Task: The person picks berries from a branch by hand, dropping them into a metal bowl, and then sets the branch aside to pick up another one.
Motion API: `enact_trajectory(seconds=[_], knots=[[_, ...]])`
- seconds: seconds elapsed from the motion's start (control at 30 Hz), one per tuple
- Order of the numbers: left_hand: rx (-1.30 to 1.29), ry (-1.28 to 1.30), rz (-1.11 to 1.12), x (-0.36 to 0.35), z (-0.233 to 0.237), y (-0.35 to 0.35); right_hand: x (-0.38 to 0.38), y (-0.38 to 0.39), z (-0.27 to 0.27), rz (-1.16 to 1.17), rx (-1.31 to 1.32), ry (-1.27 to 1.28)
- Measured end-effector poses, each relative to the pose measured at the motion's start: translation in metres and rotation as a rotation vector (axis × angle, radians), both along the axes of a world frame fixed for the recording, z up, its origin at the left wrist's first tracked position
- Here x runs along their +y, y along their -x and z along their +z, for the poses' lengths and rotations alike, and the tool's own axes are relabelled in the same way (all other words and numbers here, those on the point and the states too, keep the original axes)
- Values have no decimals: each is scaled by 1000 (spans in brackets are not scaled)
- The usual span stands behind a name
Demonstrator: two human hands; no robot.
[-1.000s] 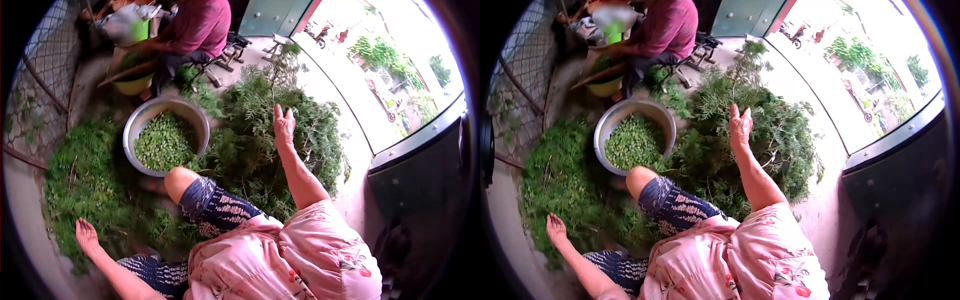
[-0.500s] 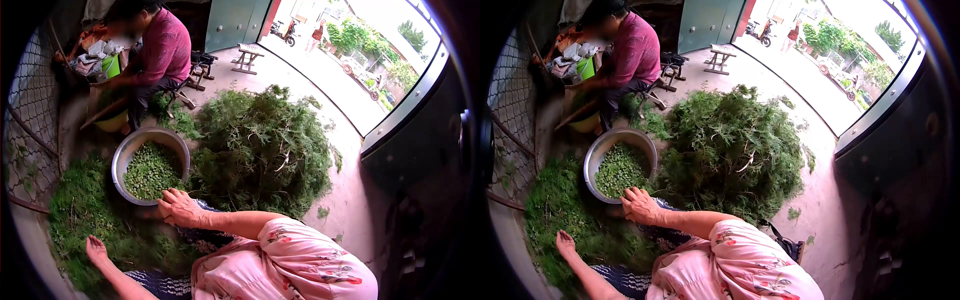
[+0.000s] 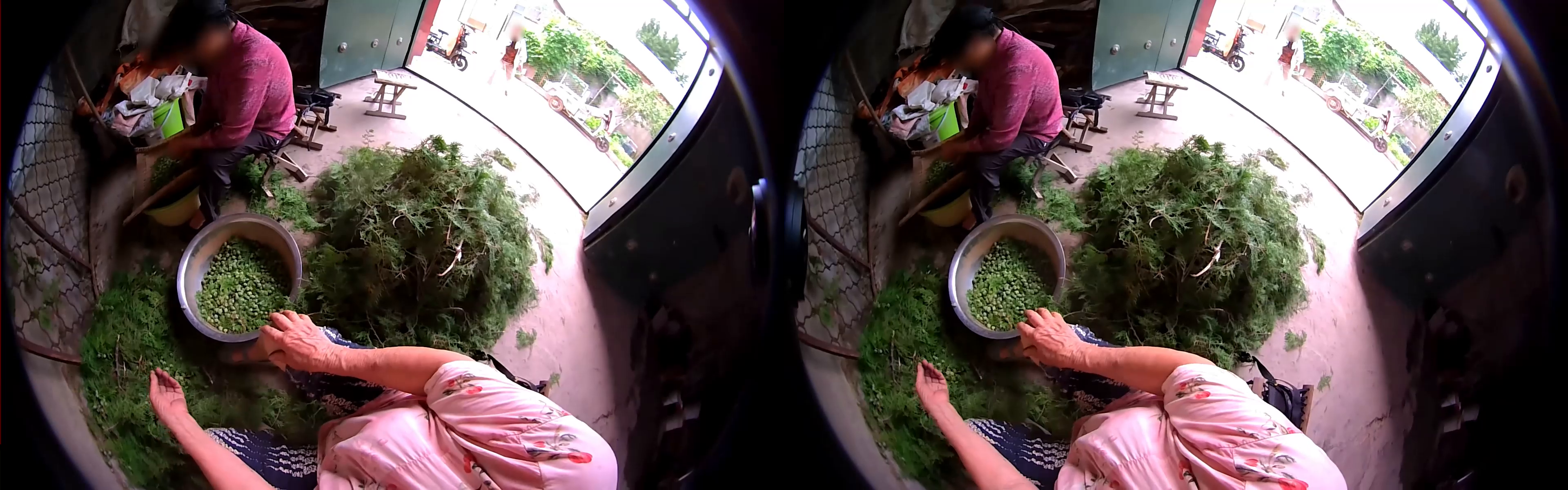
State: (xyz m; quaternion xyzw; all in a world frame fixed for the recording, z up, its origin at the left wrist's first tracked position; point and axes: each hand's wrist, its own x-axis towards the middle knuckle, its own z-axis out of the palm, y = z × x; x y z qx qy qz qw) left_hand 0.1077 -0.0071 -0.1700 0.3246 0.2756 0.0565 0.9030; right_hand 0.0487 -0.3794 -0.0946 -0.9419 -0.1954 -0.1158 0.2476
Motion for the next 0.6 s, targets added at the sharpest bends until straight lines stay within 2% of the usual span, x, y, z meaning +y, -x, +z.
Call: enact_trajectory(seconds=[0.27,0.33,0.43,0.53,0.6], knots=[[85,79,-144,-61,-12,-20,-9,27,-2,-72,47,2],[144,68,-138,-69,-14,-24,-21,32,2,-114,11,4],[112,44,-142,-64,-20,-25,-38,27,7,-120,4,-178],[58,13,-124,-61,-21,-24,-44,25,22,-110,45,-89],[72,-8,-89,-66,-19,-21,-42,24,15,-125,-50,-117]])
